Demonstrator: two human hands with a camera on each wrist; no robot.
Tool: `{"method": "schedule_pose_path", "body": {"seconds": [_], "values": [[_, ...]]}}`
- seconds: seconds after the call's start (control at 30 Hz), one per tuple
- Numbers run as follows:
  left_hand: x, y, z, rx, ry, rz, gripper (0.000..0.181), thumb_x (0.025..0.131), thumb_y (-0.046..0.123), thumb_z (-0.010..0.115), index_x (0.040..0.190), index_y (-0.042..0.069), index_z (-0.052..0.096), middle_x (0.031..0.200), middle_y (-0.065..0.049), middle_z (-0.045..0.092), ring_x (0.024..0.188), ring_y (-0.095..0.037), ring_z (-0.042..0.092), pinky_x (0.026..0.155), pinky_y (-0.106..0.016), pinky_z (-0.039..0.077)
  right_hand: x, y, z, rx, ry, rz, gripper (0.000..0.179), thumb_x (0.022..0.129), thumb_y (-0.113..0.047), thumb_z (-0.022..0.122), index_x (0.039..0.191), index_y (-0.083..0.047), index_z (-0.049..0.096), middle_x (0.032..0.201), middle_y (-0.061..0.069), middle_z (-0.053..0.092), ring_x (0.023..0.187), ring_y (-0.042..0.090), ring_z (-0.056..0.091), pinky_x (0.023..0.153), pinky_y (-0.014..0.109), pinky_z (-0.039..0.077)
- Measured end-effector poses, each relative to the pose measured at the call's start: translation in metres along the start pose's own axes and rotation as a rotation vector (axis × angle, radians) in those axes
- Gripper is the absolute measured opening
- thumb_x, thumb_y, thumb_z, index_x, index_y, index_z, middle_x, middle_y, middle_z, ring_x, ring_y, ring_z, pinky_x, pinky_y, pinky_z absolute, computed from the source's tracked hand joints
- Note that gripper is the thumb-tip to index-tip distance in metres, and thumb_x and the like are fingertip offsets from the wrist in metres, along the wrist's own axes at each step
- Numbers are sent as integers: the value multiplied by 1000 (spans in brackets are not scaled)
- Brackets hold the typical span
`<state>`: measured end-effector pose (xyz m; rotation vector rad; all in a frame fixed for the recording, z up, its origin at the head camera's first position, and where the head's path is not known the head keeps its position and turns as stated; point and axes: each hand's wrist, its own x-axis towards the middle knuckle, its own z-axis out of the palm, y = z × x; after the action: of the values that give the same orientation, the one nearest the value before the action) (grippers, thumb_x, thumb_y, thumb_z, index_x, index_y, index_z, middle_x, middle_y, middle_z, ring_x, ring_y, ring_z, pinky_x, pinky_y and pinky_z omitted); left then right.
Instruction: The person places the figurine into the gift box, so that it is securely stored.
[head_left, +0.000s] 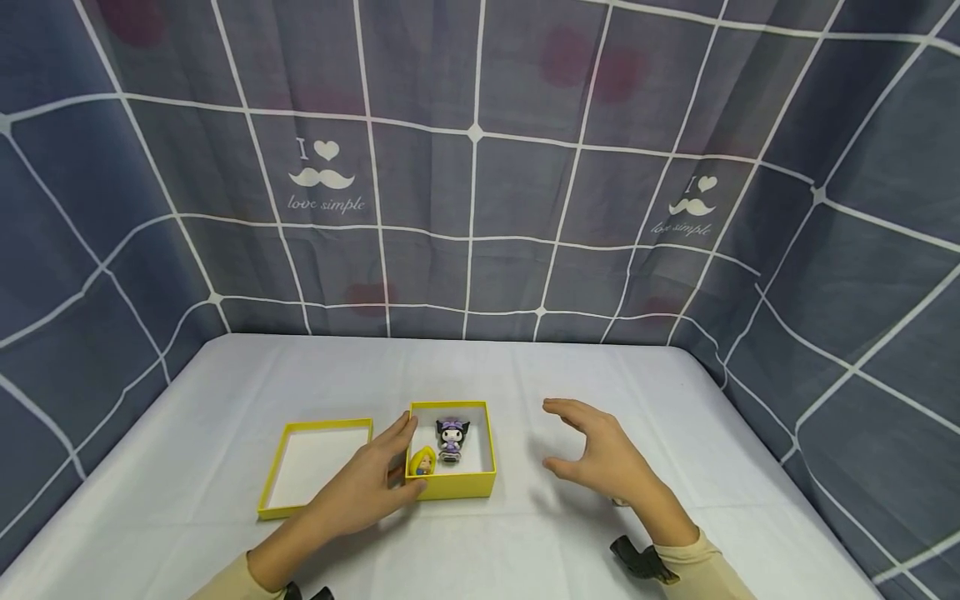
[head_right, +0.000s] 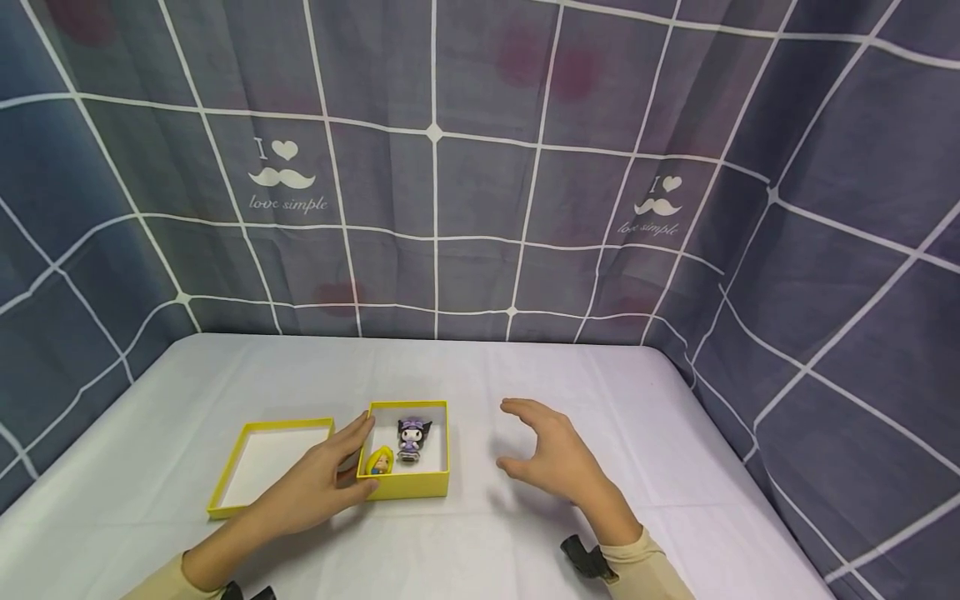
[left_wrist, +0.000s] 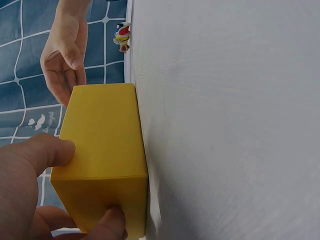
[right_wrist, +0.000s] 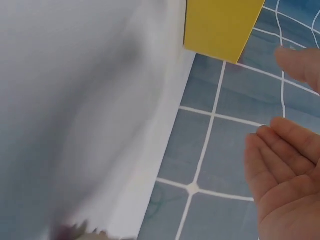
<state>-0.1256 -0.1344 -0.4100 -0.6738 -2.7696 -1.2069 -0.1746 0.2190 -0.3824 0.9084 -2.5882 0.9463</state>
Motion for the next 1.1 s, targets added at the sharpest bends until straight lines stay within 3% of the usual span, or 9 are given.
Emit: {"method": "schedule_pose_path", "body": {"seconds": [0.43, 0.77, 1.1], "values": [[1, 1, 0, 6, -3, 8, 85, 87, 27, 73, 149, -6, 27, 158, -21, 17, 142, -32, 22, 91, -25, 50, -20, 18, -9, -21, 36, -14, 71, 68, -16, 88, 132, -13, 59, 131, -3, 59, 113, 24, 61, 96, 35, 49], [2, 2, 0, -25, -7, 5, 84, 86, 24, 73, 150, -6, 27, 159, -20, 16, 142, -31, 23, 89, -22, 49, -35, 30, -19, 21, -7, 70, 70, 70, -13, 88, 133, -18, 58, 132, -2, 59, 115, 31, 60, 89, 43, 53], [1, 2, 0, -17, -7, -4, 84, 86, 24, 73, 149, -6, 27, 158, -20, 16, 142, -31, 22, 89, -22, 49, -52, 44, -31, 44, -55, 162, 64, 73, -20, 87, 131, -24, 60, 130, -5, 60, 118, 22, 58, 96, 38, 49]]}}
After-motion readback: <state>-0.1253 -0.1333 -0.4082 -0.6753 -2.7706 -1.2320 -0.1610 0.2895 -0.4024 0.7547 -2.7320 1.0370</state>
